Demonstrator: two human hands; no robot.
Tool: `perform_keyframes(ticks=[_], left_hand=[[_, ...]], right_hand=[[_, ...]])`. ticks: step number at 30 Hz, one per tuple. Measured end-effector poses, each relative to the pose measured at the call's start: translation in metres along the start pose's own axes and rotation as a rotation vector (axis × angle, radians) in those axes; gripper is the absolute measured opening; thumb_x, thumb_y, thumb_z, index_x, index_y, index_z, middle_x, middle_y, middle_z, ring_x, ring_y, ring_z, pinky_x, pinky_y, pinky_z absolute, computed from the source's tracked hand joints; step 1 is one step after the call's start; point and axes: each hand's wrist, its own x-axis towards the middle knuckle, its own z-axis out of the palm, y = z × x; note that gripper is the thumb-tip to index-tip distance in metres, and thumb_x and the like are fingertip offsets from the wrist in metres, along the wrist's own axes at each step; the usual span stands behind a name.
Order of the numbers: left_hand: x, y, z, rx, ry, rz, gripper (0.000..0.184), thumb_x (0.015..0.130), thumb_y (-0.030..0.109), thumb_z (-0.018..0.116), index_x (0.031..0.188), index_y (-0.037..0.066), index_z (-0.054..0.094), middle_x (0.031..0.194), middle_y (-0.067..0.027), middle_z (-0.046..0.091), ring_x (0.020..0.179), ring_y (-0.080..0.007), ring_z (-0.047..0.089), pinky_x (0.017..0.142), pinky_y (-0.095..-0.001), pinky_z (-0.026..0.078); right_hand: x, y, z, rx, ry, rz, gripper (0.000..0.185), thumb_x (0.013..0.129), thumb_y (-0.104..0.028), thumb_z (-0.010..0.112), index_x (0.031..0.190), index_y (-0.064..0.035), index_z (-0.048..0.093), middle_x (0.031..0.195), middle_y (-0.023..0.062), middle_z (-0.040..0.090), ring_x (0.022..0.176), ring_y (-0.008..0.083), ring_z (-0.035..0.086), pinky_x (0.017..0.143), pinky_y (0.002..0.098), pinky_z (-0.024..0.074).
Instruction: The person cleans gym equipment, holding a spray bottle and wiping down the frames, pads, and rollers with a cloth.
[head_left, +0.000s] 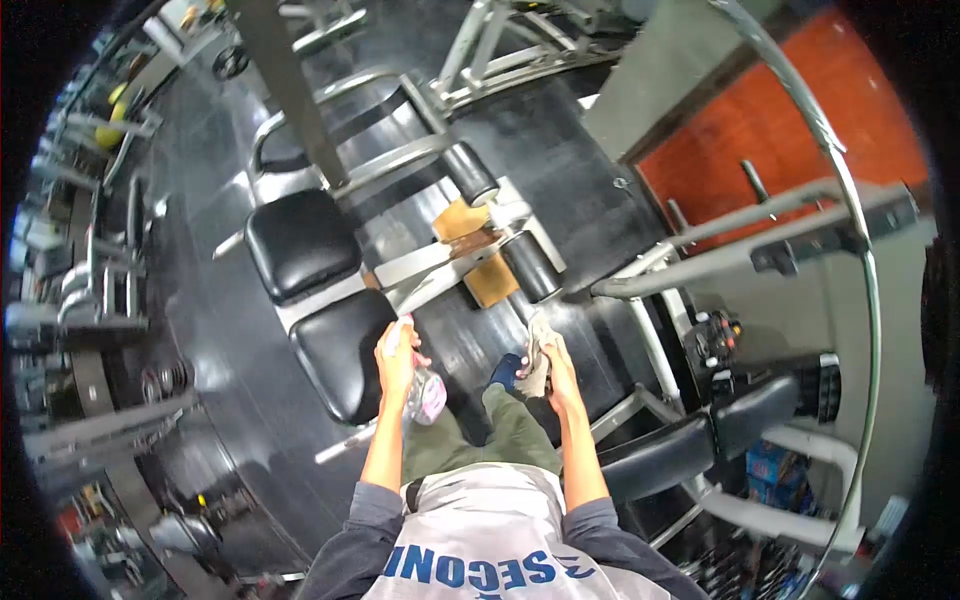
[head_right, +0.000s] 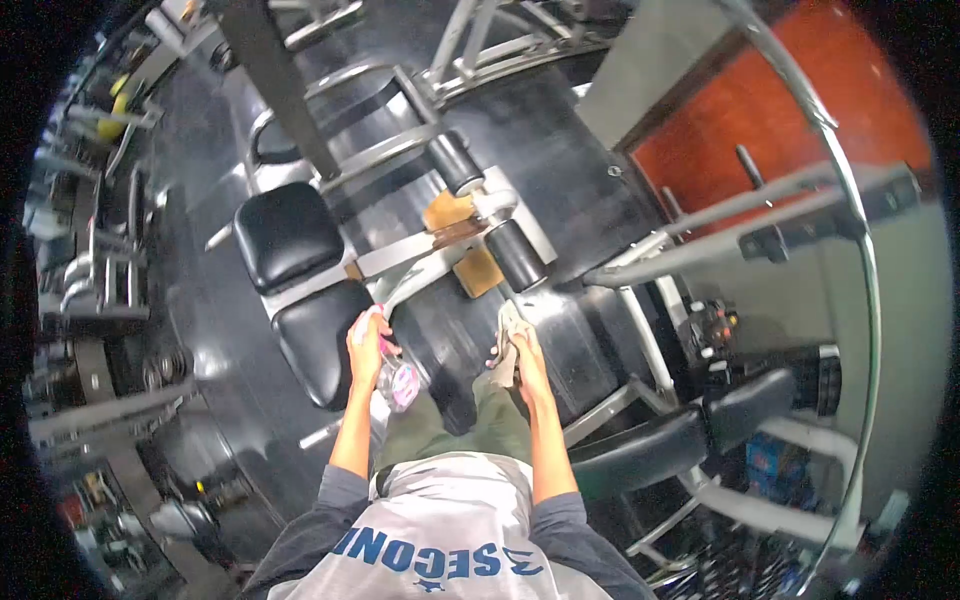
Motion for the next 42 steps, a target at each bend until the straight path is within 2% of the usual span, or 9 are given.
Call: perform_keyframes(ticks=[10,19,21,28,30,32,35,40,42], left_hand=[[0.077,-0.014,0.030,0.104,0.421,0.020,0.038,0.100,0.034,0.056,0.085,-0.001,0.056,0.065,-0.0091,0.055,0.048,-0.0166,0.062,0.044,-0.0313,0.049],[0.149,-0.075,0.078,-0.179,0.688,-0.131,0.024,0.097,0.023,0.058,0.089,0.000,0.057,0.063,-0.0084,0.056,0.048,-0.0167,0.059,0.047,-0.0332,0.048],[0.161,-0.086,0.079,-0.172,0.784,-0.135,0.030,0.100,0.028,0.054,0.088,0.001,0.056,0.075,-0.0073,0.059,0.044,-0.0133,0.056,0.042,-0.0276,0.046],[0.183,-0.110,0.083,-0.419,0.889,-0.185,0.031,0.100,0.032,0.054,0.094,0.001,0.053,0.078,-0.0075,0.059,0.045,-0.0133,0.055,0.046,-0.0292,0.048],[0.184,-0.114,0.084,-0.502,0.914,-0.261,0.032,0.101,0.032,0.052,0.093,0.001,0.051,0.072,-0.0087,0.057,0.045,-0.0146,0.054,0.048,-0.0300,0.049],[0.182,-0.119,0.086,-0.212,0.934,-0.105,0.031,0.102,0.030,0.049,0.092,0.001,0.050,0.065,-0.0097,0.053,0.045,-0.0161,0.054,0.048,-0.0317,0.049],[0.179,-0.110,0.090,-0.430,0.901,-0.186,0.029,0.103,0.028,0.047,0.092,0.001,0.048,0.061,-0.0092,0.051,0.044,-0.0165,0.052,0.051,-0.0321,0.051],[0.175,-0.110,0.092,-0.638,0.939,-0.288,0.028,0.103,0.026,0.047,0.090,0.001,0.048,0.062,-0.0087,0.051,0.044,-0.0165,0.052,0.054,-0.0321,0.053],[0.169,-0.111,0.089,-0.460,0.809,-0.100,0.030,0.102,0.027,0.048,0.089,0.000,0.050,0.061,-0.0084,0.052,0.045,-0.0155,0.053,0.054,-0.0309,0.051]], right_hand=[[0.134,0.003,0.023,-0.298,-0.205,0.198,0.030,0.099,-0.013,0.048,0.128,-0.0094,0.044,0.109,0.0109,0.061,0.083,0.0189,0.063,0.068,0.0364,0.0582],[0.191,0.030,0.060,-0.346,-0.101,0.217,0.030,0.098,-0.011,0.050,0.128,-0.0084,0.045,0.107,0.0113,0.061,0.079,0.0176,0.063,0.065,0.0350,0.0583],[0.200,0.035,0.064,-0.381,-0.083,0.244,0.030,0.099,-0.011,0.049,0.128,-0.0083,0.045,0.107,0.0115,0.061,0.079,0.0177,0.063,0.065,0.0349,0.0584],[0.241,0.049,0.083,-0.492,-0.068,0.258,0.033,0.096,-0.014,0.054,0.128,-0.0079,0.046,0.110,0.0121,0.060,0.078,0.0171,0.062,0.064,0.0333,0.0570],[0.258,0.055,0.089,-0.496,-0.114,0.223,0.033,0.096,-0.014,0.054,0.128,-0.0081,0.046,0.109,0.0124,0.060,0.079,0.0171,0.061,0.064,0.0331,0.0569],[0.275,0.057,0.101,-0.575,-0.159,0.205,0.032,0.097,-0.013,0.054,0.127,-0.0071,0.047,0.107,0.0123,0.060,0.079,0.0168,0.061,0.064,0.0328,0.0568],[0.299,0.064,0.119,-0.662,-0.197,0.199,0.031,0.097,-0.015,0.053,0.126,-0.0075,0.047,0.104,0.0107,0.061,0.077,0.0165,0.061,0.063,0.0320,0.0555],[0.330,0.073,0.140,-0.854,-0.453,0.001,0.032,0.095,-0.009,0.058,0.126,-0.0051,0.051,0.106,0.0087,0.061,0.082,0.0124,0.060,0.070,0.0275,0.0523],[0.336,0.078,0.147,-0.912,-0.489,-0.024,0.032,0.092,-0.008,0.061,0.123,-0.0034,0.054,0.106,0.0091,0.062,0.090,0.0149,0.061,0.080,0.0296,0.0513]])
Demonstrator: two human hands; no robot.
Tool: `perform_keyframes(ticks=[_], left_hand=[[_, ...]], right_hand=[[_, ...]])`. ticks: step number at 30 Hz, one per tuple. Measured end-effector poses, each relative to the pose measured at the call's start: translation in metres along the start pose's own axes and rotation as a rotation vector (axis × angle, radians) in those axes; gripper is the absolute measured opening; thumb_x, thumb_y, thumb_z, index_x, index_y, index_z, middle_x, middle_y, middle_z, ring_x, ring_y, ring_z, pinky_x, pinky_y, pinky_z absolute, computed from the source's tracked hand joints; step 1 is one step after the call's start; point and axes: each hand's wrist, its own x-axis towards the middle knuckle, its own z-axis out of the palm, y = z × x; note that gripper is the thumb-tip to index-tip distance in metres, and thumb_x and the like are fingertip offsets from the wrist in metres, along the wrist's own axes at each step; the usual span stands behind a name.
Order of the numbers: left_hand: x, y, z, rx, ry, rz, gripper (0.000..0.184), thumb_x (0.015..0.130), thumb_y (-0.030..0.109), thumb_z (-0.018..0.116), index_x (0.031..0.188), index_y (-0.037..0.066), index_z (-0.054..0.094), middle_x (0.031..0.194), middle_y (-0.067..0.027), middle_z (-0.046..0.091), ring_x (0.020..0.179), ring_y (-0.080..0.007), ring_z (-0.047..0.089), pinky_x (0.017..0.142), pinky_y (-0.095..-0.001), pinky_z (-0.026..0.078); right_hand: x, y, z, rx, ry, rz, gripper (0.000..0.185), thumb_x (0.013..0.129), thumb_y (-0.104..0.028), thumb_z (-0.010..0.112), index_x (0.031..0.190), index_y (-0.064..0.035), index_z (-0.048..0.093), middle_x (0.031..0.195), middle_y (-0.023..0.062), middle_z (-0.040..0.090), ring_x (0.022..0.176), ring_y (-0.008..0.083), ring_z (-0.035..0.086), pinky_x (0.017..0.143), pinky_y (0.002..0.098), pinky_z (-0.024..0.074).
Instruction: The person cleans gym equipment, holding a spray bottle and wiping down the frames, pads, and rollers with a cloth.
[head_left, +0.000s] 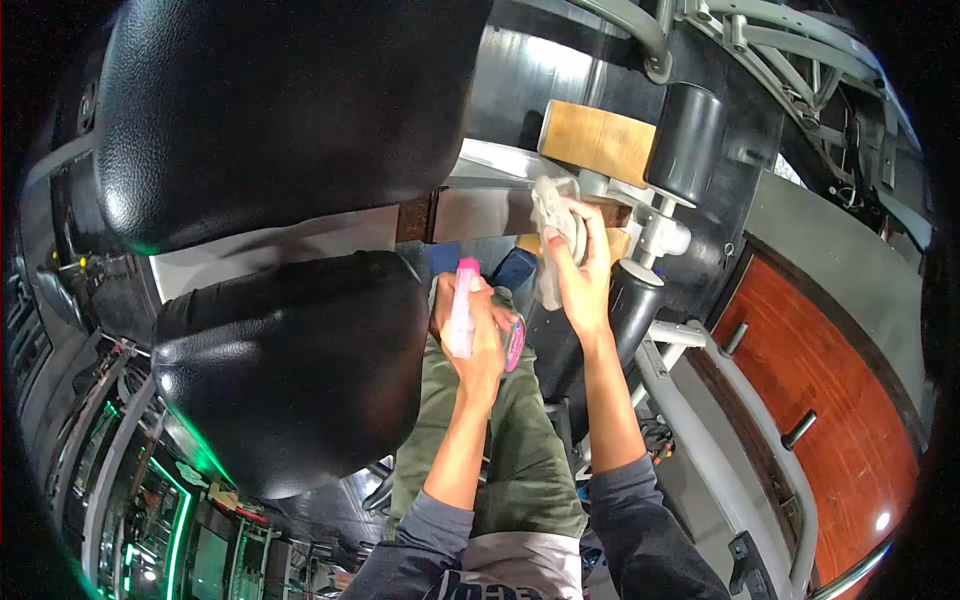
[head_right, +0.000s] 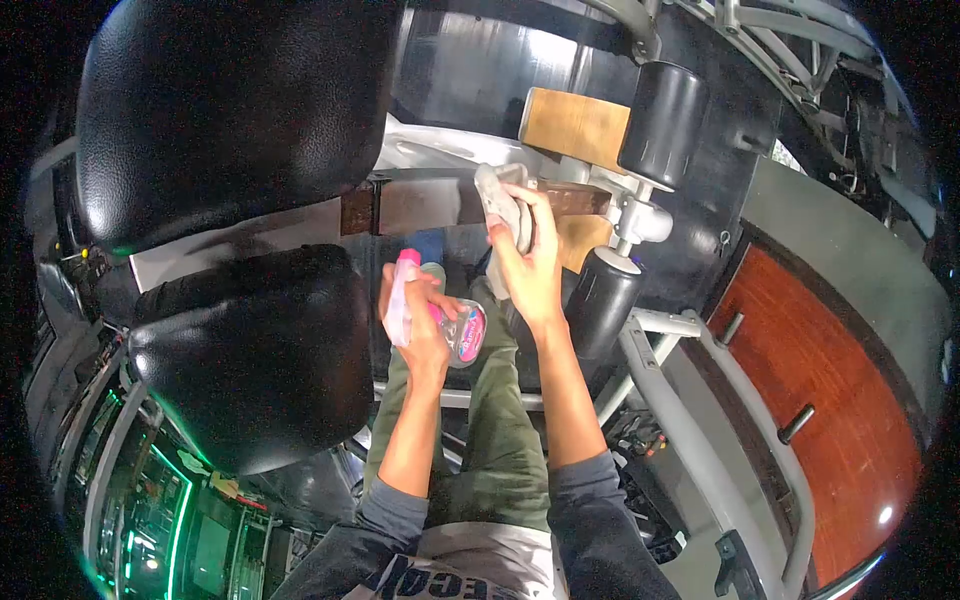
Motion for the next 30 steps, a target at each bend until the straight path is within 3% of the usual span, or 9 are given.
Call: perform_keyframes(ticks=[3,6,8,12,14,19,25,28,30], left_hand=[[-0.013,0.012,-0.002,0.060,0.008,-0.019,0.032,0.101,0.028,0.051,0.088,-0.001,0.051,0.061,-0.0074,0.052,0.049,-0.0136,0.055,0.054,-0.0293,0.049],[-0.022,0.019,-0.013,0.026,-0.026,0.006,0.031,0.100,0.029,0.054,0.090,-0.001,0.053,0.062,-0.0062,0.054,0.052,-0.0122,0.057,0.054,-0.0282,0.047],[-0.027,0.023,-0.024,0.036,-0.070,0.017,0.028,0.098,0.026,0.056,0.090,-0.001,0.054,0.068,-0.0067,0.056,0.053,-0.0118,0.057,0.054,-0.0278,0.047],[-0.034,0.029,-0.037,0.161,-0.152,0.157,0.012,0.092,0.009,0.062,0.088,0.000,0.055,0.074,-0.0036,0.052,0.056,-0.0097,0.054,0.053,-0.0254,0.043],[-0.033,0.037,-0.038,0.114,-0.192,0.115,0.011,0.092,0.008,0.062,0.088,0.001,0.055,0.075,-0.0035,0.050,0.057,-0.0090,0.053,0.052,-0.0252,0.043],[-0.027,0.044,-0.039,0.023,-0.269,-0.032,0.016,0.095,0.015,0.061,0.089,0.002,0.056,0.075,-0.0017,0.054,0.059,-0.0068,0.052,0.052,-0.0241,0.043],[-0.028,0.053,-0.052,0.015,-0.389,-0.052,0.017,0.094,0.017,0.062,0.089,0.002,0.056,0.074,-0.0012,0.054,0.056,-0.0065,0.052,0.051,-0.0234,0.042],[-0.025,0.050,-0.060,0.030,-0.468,-0.073,0.017,0.093,0.016,0.063,0.089,0.002,0.056,0.073,-0.0006,0.053,0.056,-0.0067,0.052,0.050,-0.0234,0.042],[-0.025,0.054,-0.061,0.119,-0.526,-0.134,0.030,0.095,0.030,0.061,0.088,0.001,0.057,0.077,-0.0041,0.058,0.057,-0.0087,0.054,0.058,-0.0253,0.045]], right_hand=[[0.015,0.008,0.017,-0.243,0.072,-0.223,0.033,0.089,-0.010,0.065,0.120,-0.0020,0.058,0.110,0.0134,0.064,0.105,0.0232,0.062,0.095,0.0352,0.0461],[0.014,0.002,0.045,-0.356,-0.057,-0.323,0.044,0.082,-0.005,0.064,0.126,-0.0058,0.056,0.115,0.0186,0.061,0.107,0.0314,0.061,0.094,0.0366,0.0467],[0.009,-0.001,0.064,-0.404,-0.077,-0.498,0.053,0.077,-0.004,0.066,0.128,-0.0087,0.055,0.107,0.0179,0.058,0.102,0.0365,0.059,0.089,0.0406,0.0488],[-0.012,0.016,0.068,-0.613,-0.063,-0.564,0.056,0.074,-0.007,0.070,0.128,-0.0140,0.057,0.098,0.0144,0.051,0.095,0.0350,0.057,0.081,0.0466,0.0495],[-0.013,0.049,0.051,-0.635,0.050,-0.509,0.048,0.080,-0.007,0.068,0.126,-0.0124,0.058,0.110,0.0142,0.056,0.103,0.0361,0.057,0.087,0.0449,0.0500],[0.015,0.040,0.045,-0.531,0.324,-0.467,0.039,0.088,-0.003,0.060,0.127,-0.0064,0.057,0.113,0.0164,0.057,0.108,0.0368,0.058,0.093,0.0439,0.0475],[-0.001,-0.007,0.083,-0.580,-0.075,-0.583,0.052,0.082,-0.011,0.068,0.132,-0.0149,0.054,0.110,0.0188,0.053,0.099,0.0398,0.057,0.084,0.0466,0.0497],[0.017,0.013,0.051,-0.593,0.068,-0.507,0.044,0.087,-0.020,0.063,0.130,-0.0150,0.058,0.109,0.0170,0.062,0.100,0.0366,0.062,0.085,0.0450,0.0511],[0.040,0.021,0.019,-0.748,0.123,-0.260,0.040,0.087,-0.028,0.061,0.124,-0.0120,0.064,0.109,0.0181,0.068,0.103,0.0364,0.065,0.088,0.0438,0.0510]])
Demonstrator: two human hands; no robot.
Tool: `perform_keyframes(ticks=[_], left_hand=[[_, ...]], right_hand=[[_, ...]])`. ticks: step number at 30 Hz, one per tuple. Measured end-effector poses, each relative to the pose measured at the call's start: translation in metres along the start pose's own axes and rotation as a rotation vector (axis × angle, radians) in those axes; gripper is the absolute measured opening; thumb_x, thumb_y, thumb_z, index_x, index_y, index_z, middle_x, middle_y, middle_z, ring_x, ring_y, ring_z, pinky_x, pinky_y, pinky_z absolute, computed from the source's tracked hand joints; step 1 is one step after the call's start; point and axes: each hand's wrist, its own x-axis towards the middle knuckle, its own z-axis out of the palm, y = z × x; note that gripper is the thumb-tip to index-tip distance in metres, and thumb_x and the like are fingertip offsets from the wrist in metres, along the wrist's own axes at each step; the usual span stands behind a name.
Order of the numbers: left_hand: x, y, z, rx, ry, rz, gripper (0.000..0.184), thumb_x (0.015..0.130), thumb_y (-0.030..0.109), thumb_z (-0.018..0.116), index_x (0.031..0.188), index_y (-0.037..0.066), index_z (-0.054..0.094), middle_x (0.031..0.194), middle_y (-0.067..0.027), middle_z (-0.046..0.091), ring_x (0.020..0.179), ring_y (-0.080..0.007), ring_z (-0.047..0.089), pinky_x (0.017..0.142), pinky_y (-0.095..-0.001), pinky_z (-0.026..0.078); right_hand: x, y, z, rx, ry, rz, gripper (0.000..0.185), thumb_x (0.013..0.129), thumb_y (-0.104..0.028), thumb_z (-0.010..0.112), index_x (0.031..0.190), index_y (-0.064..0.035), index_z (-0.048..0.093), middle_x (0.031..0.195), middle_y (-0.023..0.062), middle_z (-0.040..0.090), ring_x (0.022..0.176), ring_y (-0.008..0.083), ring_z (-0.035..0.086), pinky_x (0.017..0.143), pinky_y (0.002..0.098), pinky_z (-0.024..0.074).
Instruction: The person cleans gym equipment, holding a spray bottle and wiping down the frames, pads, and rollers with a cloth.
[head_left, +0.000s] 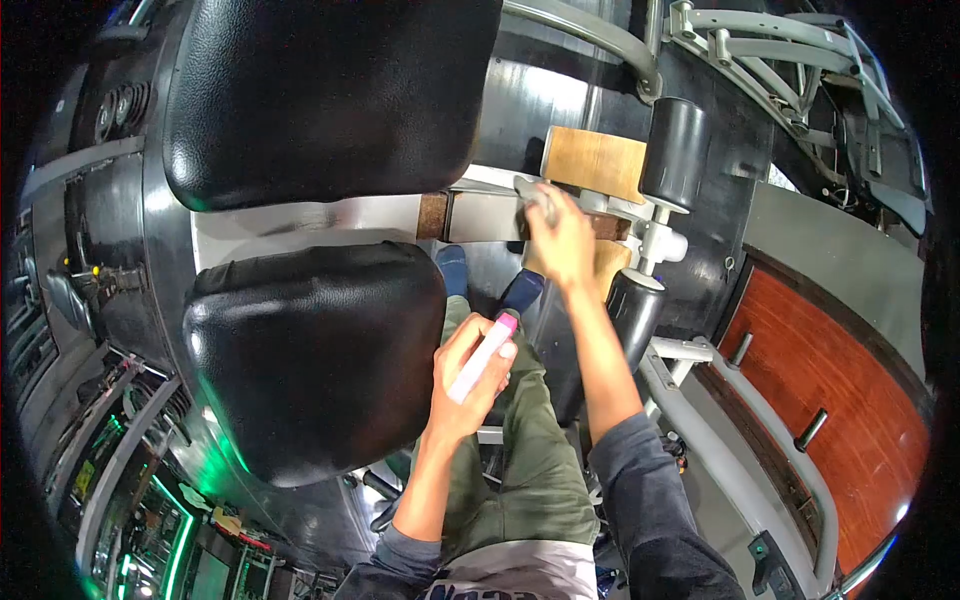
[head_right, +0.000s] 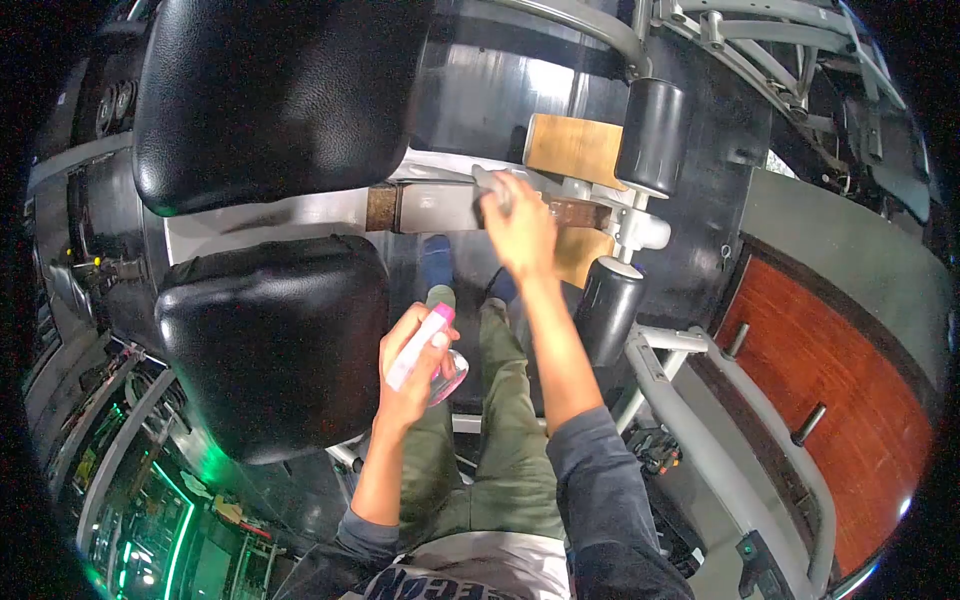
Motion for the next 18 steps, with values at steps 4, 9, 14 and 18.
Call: perform_keyframes(ticks=[4,9,14,18], left_hand=[[0.005,-0.005,-0.001,0.104,-0.017,0.043,0.029,0.095,0.029,0.061,0.087,0.001,0.057,0.076,-0.0038,0.058,0.057,-0.0082,0.053,0.058,-0.0250,0.045],[0.008,-0.008,-0.001,0.099,-0.018,0.044,0.024,0.096,0.025,0.059,0.090,0.002,0.056,0.077,-0.0032,0.057,0.060,-0.0077,0.054,0.060,-0.0247,0.045],[0.010,-0.006,-0.002,0.149,-0.059,0.026,0.022,0.097,0.024,0.058,0.092,0.002,0.056,0.080,-0.0030,0.058,0.063,-0.0075,0.055,0.062,-0.0248,0.046],[0.012,-0.010,0.002,0.057,-0.016,-0.003,0.020,0.097,0.022,0.062,0.091,0.004,0.054,0.075,-0.0005,0.054,0.062,-0.0065,0.051,0.058,-0.0244,0.043]], right_hand=[[0.058,-0.028,-0.032,0.008,-0.519,-0.029,0.044,0.086,-0.043,0.061,0.114,-0.0103,0.071,0.107,0.0213,0.070,0.107,0.0388,0.064,0.094,0.0434,0.0496],[0.094,-0.051,0.008,0.074,-0.705,-0.404,0.051,0.086,-0.055,0.060,0.109,-0.0113,0.073,0.110,0.0205,0.070,0.108,0.0365,0.065,0.096,0.0437,0.0487],[0.132,0.020,-0.004,-0.355,-1.009,-0.118,0.053,0.086,-0.055,0.055,0.115,-0.0135,0.071,0.121,0.0194,0.066,0.114,0.0366,0.061,0.099,0.0430,0.0462],[0.100,0.011,-0.022,-0.269,-0.829,-0.115,0.050,0.088,-0.049,0.053,0.119,-0.0126,0.069,0.122,0.0189,0.065,0.116,0.0375,0.059,0.100,0.0433,0.0452]])
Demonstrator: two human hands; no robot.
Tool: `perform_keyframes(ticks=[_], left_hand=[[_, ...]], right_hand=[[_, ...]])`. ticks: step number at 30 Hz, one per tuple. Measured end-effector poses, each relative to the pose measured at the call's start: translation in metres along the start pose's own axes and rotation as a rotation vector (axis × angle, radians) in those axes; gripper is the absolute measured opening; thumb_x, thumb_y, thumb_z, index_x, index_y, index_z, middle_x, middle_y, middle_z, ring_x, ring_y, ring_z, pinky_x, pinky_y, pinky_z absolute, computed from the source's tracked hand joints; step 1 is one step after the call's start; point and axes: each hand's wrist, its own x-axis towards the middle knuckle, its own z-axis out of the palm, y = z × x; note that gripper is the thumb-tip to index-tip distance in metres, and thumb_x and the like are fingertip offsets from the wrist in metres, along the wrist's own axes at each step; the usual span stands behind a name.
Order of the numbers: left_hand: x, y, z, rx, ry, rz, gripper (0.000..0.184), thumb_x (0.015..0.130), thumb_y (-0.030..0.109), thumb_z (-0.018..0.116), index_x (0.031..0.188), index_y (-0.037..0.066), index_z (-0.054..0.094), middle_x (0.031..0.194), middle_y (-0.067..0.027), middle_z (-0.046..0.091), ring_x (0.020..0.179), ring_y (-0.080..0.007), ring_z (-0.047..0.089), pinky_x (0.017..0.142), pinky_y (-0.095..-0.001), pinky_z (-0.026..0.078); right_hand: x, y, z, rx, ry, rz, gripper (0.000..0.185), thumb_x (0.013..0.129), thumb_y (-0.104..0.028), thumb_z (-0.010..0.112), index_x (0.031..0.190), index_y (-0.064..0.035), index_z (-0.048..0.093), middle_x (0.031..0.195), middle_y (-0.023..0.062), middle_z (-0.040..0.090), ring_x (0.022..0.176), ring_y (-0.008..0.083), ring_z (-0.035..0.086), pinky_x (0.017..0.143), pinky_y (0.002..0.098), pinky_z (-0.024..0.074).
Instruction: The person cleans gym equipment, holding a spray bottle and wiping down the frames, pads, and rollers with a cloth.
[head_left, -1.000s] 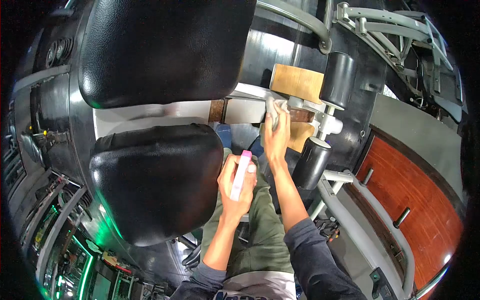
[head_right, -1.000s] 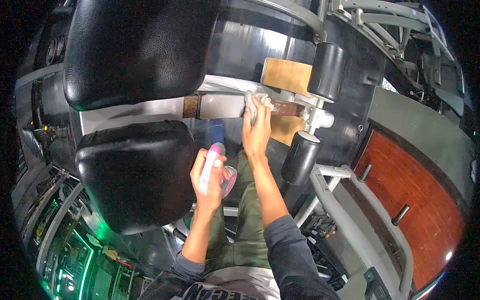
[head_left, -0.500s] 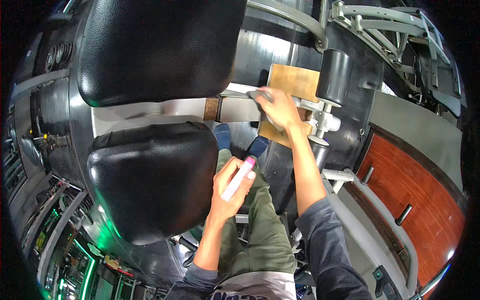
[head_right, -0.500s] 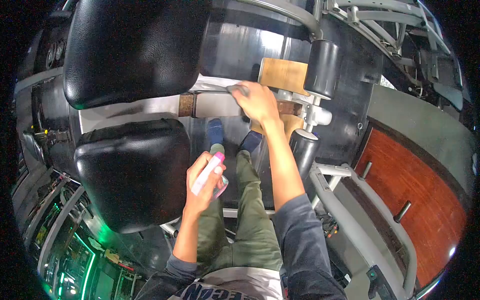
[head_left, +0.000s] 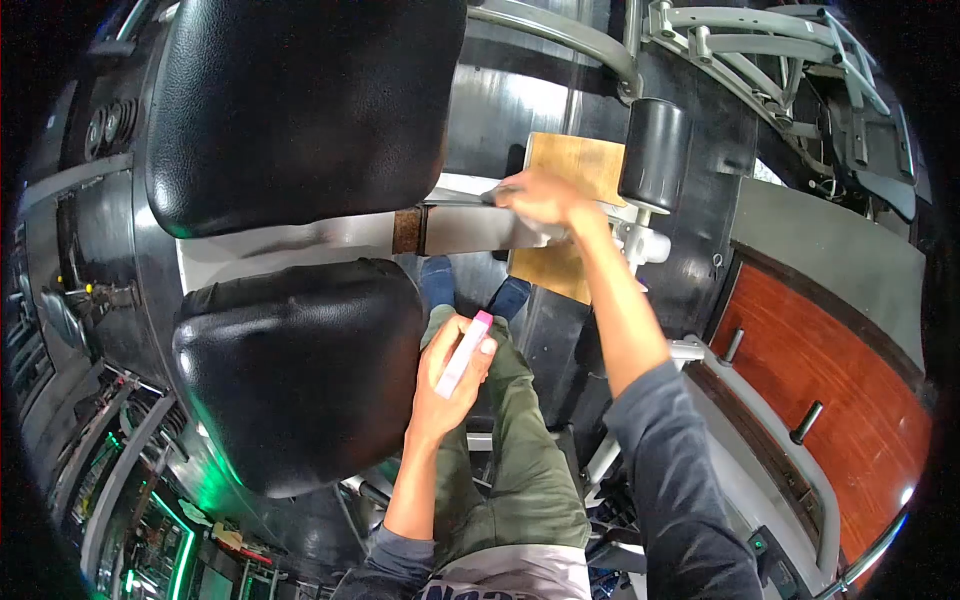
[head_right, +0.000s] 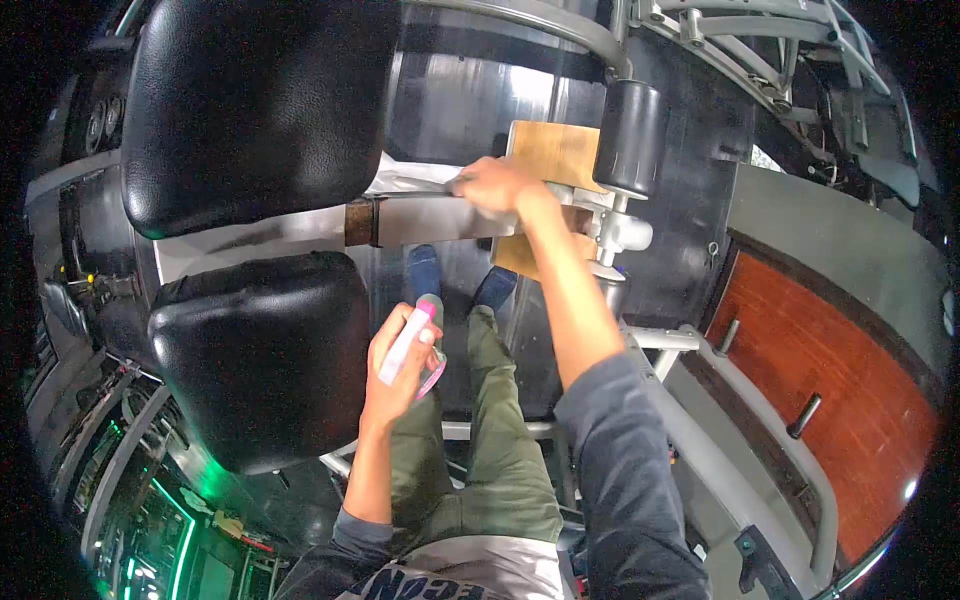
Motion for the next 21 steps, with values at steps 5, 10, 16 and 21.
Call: perform_keyframes(ticks=[5,10,16,21], left_hand=[[-0.002,-0.003,-0.005,0.069,-0.026,-0.010,0.027,0.098,0.029,0.061,0.091,0.004,0.054,0.082,-0.0031,0.059,0.065,-0.0076,0.055,0.063,-0.0245,0.047],[-0.003,-0.003,-0.007,-0.053,-0.068,0.011,0.031,0.096,0.032,0.063,0.090,0.003,0.054,0.083,-0.0050,0.058,0.064,-0.0079,0.056,0.062,-0.0248,0.047],[-0.004,-0.007,-0.006,-0.001,-0.062,0.200,0.023,0.092,0.023,0.066,0.087,0.002,0.057,0.076,-0.0031,0.054,0.063,-0.0093,0.052,0.058,-0.0249,0.041],[-0.007,-0.002,-0.010,-0.018,-0.095,0.141,0.024,0.091,0.023,0.067,0.089,0.000,0.059,0.080,-0.0056,0.056,0.069,-0.0129,0.055,0.063,-0.0273,0.044]], right_hand=[[-0.060,-0.076,0.046,0.404,0.520,-0.201,0.041,0.090,-0.028,0.062,0.127,-0.0121,0.063,0.110,0.0180,0.068,0.103,0.0372,0.065,0.089,0.0422,0.0510],[-0.069,-0.057,0.106,0.476,0.924,0.030,0.043,0.091,-0.018,0.062,0.134,-0.0151,0.058,0.106,0.0171,0.064,0.096,0.0377,0.065,0.085,0.0439,0.0513],[-0.060,-0.100,0.130,0.139,0.938,-0.402,0.062,0.075,-0.016,0.074,0.135,-0.0217,0.058,0.099,0.0106,0.055,0.087,0.0340,0.054,0.077,0.0429,0.0527],[-0.073,-0.090,0.147,0.122,0.839,-0.197,0.067,0.072,-0.009,0.075,0.135,-0.0217,0.058,0.098,0.0121,0.051,0.094,0.0330,0.053,0.079,0.0436,0.0490]])
